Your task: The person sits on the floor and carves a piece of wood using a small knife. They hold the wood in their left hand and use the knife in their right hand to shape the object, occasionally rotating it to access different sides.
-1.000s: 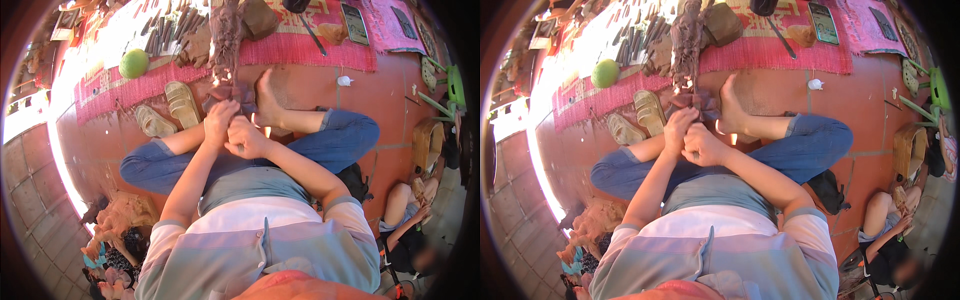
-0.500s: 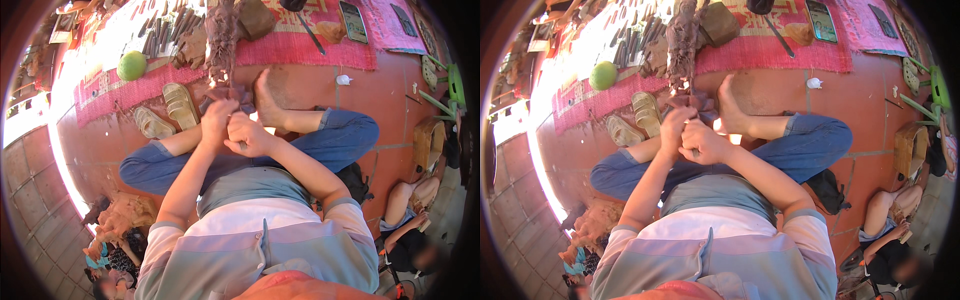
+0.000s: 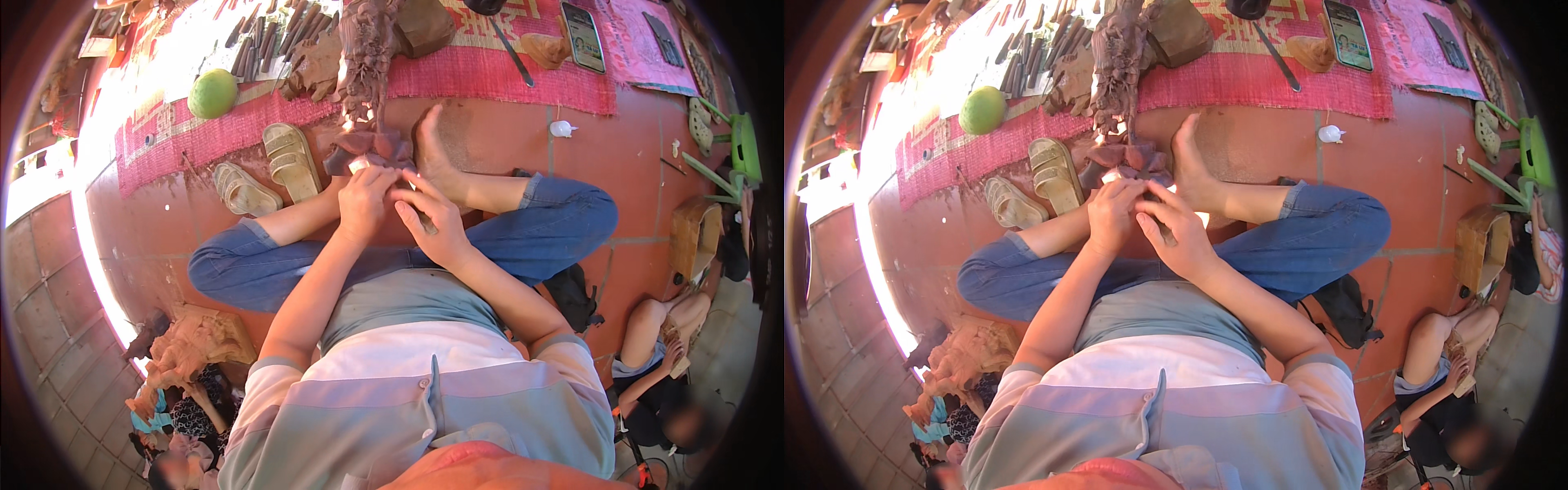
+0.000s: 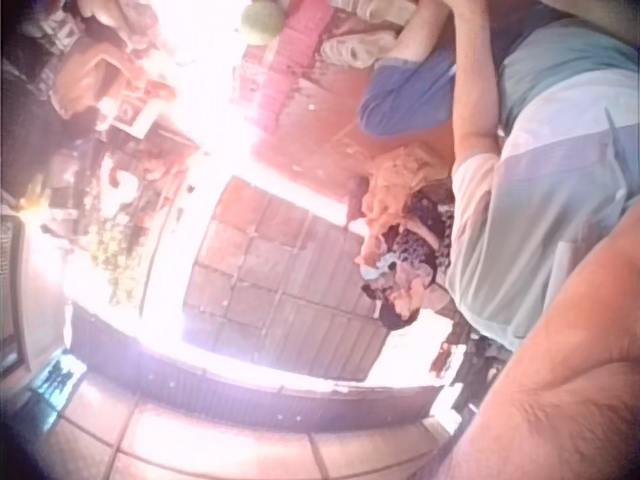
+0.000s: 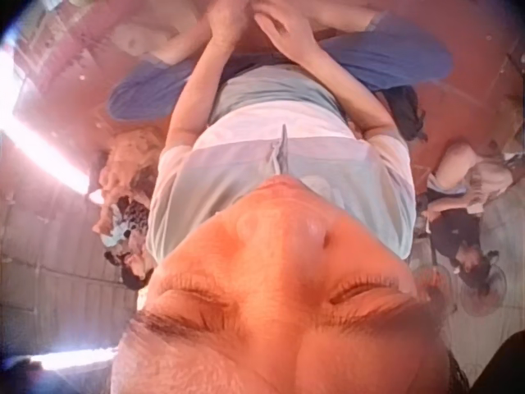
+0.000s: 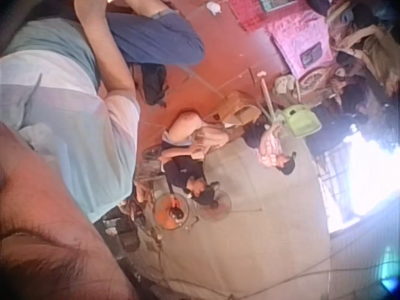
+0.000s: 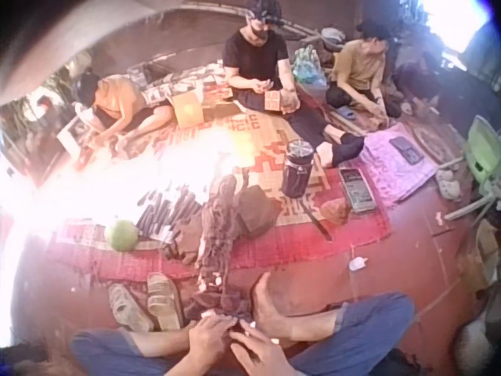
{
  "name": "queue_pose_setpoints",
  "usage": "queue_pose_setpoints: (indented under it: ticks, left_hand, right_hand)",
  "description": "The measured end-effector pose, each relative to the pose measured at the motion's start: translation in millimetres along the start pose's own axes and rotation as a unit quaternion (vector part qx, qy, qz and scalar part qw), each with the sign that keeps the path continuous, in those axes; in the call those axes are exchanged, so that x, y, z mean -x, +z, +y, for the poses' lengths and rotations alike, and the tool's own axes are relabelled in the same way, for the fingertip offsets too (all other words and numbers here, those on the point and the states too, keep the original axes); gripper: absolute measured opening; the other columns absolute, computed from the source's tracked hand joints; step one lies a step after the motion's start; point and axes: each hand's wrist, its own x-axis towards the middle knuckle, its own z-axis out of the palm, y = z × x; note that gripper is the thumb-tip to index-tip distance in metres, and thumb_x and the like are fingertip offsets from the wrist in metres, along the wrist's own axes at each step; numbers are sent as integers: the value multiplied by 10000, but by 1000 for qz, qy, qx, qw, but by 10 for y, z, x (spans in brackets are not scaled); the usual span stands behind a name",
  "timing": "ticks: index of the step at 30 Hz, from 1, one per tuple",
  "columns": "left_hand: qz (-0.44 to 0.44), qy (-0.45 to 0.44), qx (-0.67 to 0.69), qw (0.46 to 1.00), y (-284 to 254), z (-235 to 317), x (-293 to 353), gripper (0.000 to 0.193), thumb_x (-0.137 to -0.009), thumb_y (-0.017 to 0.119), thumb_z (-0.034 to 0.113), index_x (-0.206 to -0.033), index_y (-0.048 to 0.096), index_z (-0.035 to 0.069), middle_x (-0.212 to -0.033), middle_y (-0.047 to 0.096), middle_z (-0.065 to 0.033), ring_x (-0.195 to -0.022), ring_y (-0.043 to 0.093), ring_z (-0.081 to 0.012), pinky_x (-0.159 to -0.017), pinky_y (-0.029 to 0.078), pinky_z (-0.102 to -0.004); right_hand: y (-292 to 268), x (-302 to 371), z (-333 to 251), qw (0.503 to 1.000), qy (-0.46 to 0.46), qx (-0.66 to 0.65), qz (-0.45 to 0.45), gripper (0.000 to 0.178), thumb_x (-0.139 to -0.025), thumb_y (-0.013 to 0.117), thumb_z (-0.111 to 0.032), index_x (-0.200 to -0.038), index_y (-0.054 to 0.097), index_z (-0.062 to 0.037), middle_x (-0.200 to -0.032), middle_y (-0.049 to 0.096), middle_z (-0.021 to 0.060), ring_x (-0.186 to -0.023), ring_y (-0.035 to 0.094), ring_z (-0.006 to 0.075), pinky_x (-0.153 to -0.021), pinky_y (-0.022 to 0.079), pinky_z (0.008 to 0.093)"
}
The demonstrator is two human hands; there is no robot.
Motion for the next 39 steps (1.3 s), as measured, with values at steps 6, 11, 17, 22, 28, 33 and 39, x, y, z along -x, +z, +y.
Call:
queue_pose_setpoints:
  ticks: [6, 11, 17, 22, 28, 33, 39]
  left_hand:
    - [44, -15, -23, 999, 84, -125, -110, 292, -674, 649, 37, -954, 679, 117, -940, 620, -22, -889, 601, -245, -704, 518, -340]
    - [34, 16, -37, 999, 106, -58, 85, 317, -653, 673, 65, -963, 682, 128, -903, 631, -17, -855, 606, -234, -702, 519, -328]
    - [52, -4, -7, 999, 151, -94, -32, 316, -663, 667, 46, -974, 677, 102, -953, 633, -53, -860, 609, -260, -745, 513, -343]
    - [-3, -3, 25, 1000, 48, -10, -10, 333, -661, 650, 29, -983, 680, 110, -985, 642, -45, -902, 598, -251, -772, 507, -350]
    - [20, 9, -33, 999, 197, -120, -10, 358, -641, 657, 41, -986, 686, 130, -980, 643, -35, -907, 595, -251, -764, 512, -353]
    - [32, 64, 8, 997, 137, -61, -66, 276, -637, 693, 75, -912, 670, 87, -924, 644, -50, -877, 599, -261, -776, 498, -361]
    - [32, 37, -7, 999, 142, -17, -72, 241, -671, 668, 36, -907, 679, 83, -938, 644, -77, -900, 586, -307, -817, 487, -389]
  right_hand:
    - [-12, -131, 207, 998, -37, 17, -37, 306, -876, 577, -120, -1160, 572, -5, -1321, 441, 288, -1160, 515, 380, -955, 418, 387]
    - [-27, 126, 184, 998, -11, 23, -58, 265, -850, 558, -36, -1110, 594, -4, -1307, 461, 282, -1091, 563, 379, -884, 466, 360]
    - [-27, 27, 160, 999, -9, 16, -33, 267, -865, 542, -12, -1125, 601, 0, -1282, 498, 262, -1146, 550, 339, -914, 446, 339]
    - [-90, 120, 130, 999, -28, 1, -30, 293, -879, 516, -27, -1161, 589, 5, -1299, 490, 255, -1182, 524, 329, -953, 424, 345]
    - [-2, 106, 342, 998, -59, -16, -24, 327, -865, 523, -42, -1188, 570, -19, -1369, 419, 240, -1186, 505, 355, -990, 392, 388]
    - [-64, 87, 328, 998, -26, -8, -51, 310, -891, 525, -57, -1195, 581, -35, -1342, 463, 223, -1181, 528, 305, -937, 437, 342]
    - [-13, 144, 312, 999, -41, -34, -11, 297, -907, 520, -65, -1193, 566, 0, -1340, 466, 224, -1246, 470, 291, -992, 384, 326]
